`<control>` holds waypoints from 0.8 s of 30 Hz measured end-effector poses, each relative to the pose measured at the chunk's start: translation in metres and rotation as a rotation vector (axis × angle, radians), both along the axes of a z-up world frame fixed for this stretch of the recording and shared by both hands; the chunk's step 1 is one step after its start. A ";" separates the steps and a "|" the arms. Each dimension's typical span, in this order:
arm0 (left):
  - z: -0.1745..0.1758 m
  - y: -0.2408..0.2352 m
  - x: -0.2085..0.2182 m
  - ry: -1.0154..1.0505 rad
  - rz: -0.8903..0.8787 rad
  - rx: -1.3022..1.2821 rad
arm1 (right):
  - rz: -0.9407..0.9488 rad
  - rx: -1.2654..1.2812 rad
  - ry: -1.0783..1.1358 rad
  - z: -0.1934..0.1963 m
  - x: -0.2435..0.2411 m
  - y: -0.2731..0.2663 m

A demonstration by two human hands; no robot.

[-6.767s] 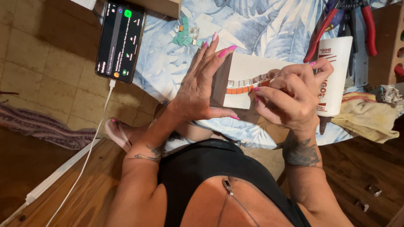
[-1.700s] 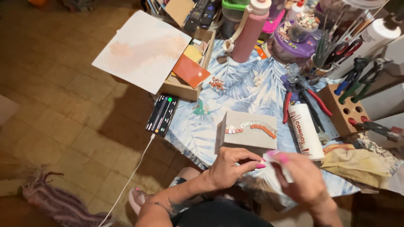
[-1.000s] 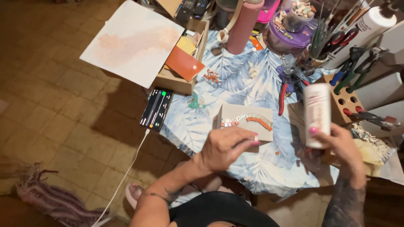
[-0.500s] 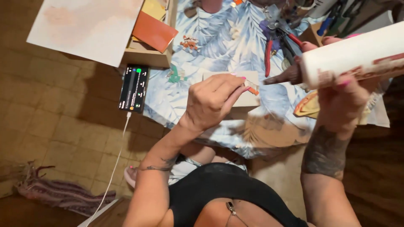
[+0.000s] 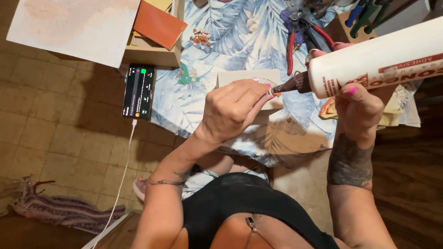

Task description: Applying adhesive to small mosaic tiles and placing them onto a block to create a pattern.

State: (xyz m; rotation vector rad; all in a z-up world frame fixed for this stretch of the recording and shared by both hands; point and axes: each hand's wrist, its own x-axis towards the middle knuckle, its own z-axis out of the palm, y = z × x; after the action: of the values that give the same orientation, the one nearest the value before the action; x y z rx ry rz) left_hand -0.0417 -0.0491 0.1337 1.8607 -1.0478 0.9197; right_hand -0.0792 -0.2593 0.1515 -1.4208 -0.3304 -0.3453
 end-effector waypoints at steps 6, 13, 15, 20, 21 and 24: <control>-0.002 0.002 0.001 0.007 -0.006 0.014 | -0.031 0.022 -0.044 -0.011 0.002 -0.004; -0.006 0.002 0.003 -0.013 0.004 0.012 | -0.061 0.047 0.004 -0.010 0.001 0.000; -0.007 0.002 0.003 -0.022 0.017 0.012 | -0.093 0.070 -0.005 -0.012 0.000 0.001; -0.009 0.002 0.003 -0.019 0.028 0.013 | -0.043 -0.018 -0.089 -0.007 0.003 0.007; -0.010 0.002 0.003 -0.025 0.032 0.007 | -0.014 -0.052 -0.145 -0.005 0.005 0.008; -0.010 0.002 0.003 -0.027 0.017 0.000 | -0.022 -0.046 -0.107 -0.002 -0.002 0.012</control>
State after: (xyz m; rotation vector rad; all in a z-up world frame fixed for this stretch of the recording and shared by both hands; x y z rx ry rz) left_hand -0.0382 -0.0469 0.1234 1.8643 -1.0493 0.9572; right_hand -0.0808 -0.2477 0.1496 -1.4555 -0.4120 -0.4351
